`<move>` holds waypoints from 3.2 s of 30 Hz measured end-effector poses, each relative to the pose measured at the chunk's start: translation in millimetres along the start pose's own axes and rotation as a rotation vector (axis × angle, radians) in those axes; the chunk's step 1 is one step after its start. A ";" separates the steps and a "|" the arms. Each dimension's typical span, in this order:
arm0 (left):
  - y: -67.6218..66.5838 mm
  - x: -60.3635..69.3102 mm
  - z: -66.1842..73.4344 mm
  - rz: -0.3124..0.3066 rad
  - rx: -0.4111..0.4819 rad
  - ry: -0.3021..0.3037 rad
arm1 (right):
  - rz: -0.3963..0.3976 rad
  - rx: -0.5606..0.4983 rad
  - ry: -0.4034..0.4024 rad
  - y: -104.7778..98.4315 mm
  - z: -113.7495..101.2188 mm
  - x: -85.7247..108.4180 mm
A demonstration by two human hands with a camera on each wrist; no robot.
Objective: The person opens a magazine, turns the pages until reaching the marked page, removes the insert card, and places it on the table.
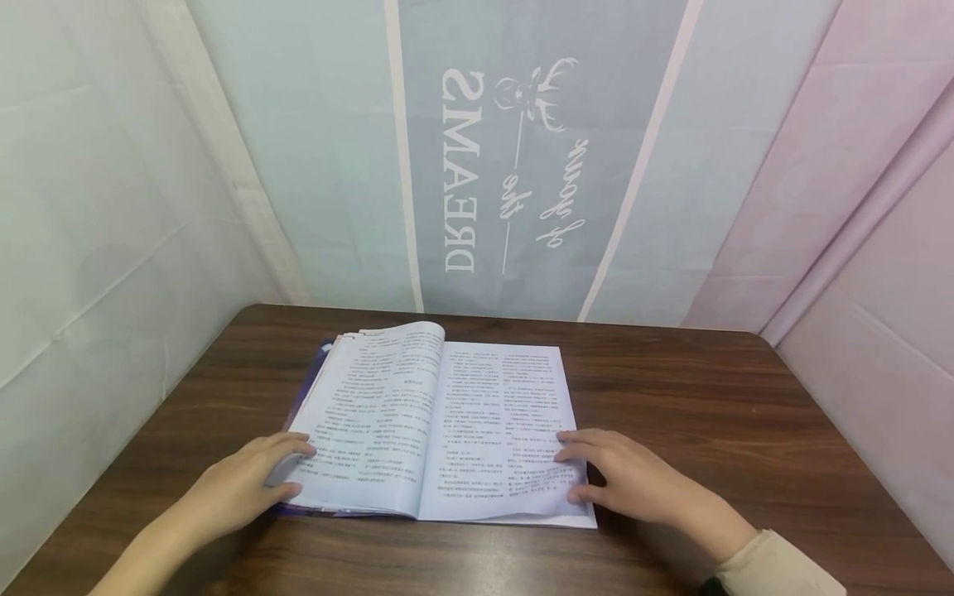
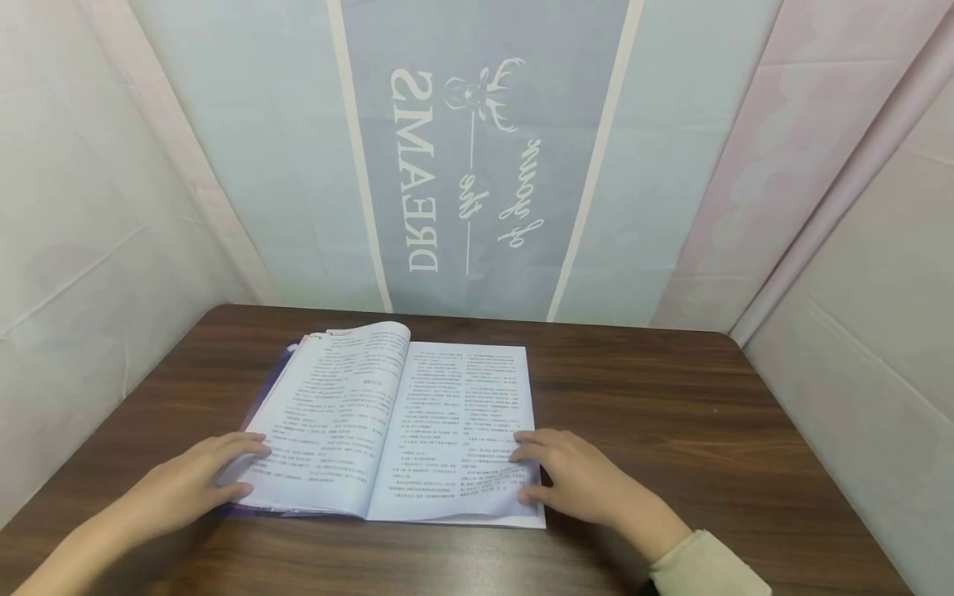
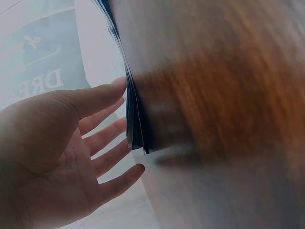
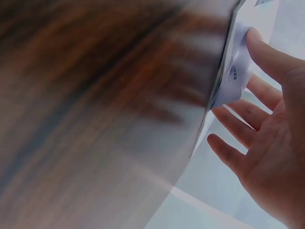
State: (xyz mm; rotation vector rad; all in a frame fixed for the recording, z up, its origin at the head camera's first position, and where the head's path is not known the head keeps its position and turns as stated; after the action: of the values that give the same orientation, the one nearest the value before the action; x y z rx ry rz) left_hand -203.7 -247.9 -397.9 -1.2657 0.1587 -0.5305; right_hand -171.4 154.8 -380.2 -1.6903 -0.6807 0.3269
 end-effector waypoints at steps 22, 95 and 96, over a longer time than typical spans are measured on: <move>-21.8 -33.6 89.5 0.146 0.053 0.205 | 0.313 -0.027 0.000 -57.7 -26.4 -22.3; -50.1 -11.5 83.9 0.521 0.128 0.117 | 0.338 0.013 -0.016 -52.3 -34.9 -9.6; -49.6 -10.9 80.7 0.511 0.131 0.101 | 0.320 0.013 -0.006 -49.2 -32.3 -9.0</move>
State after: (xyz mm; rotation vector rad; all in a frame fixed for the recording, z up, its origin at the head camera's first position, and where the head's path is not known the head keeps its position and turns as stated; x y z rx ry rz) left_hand -195.5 -183.0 -328.6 -1.0203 0.5089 -0.1590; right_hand -173.1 128.9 -326.6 -1.7861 -0.4092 0.5605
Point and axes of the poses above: each hand's wrist, its own x-axis away from the middle knuckle, its own y-axis out of the palm, z = x × y, the point moved 9 cm from there along -x, towards the middle knuckle, and after that the axes turned 12 degrees about -z, right-handed, at the moved point
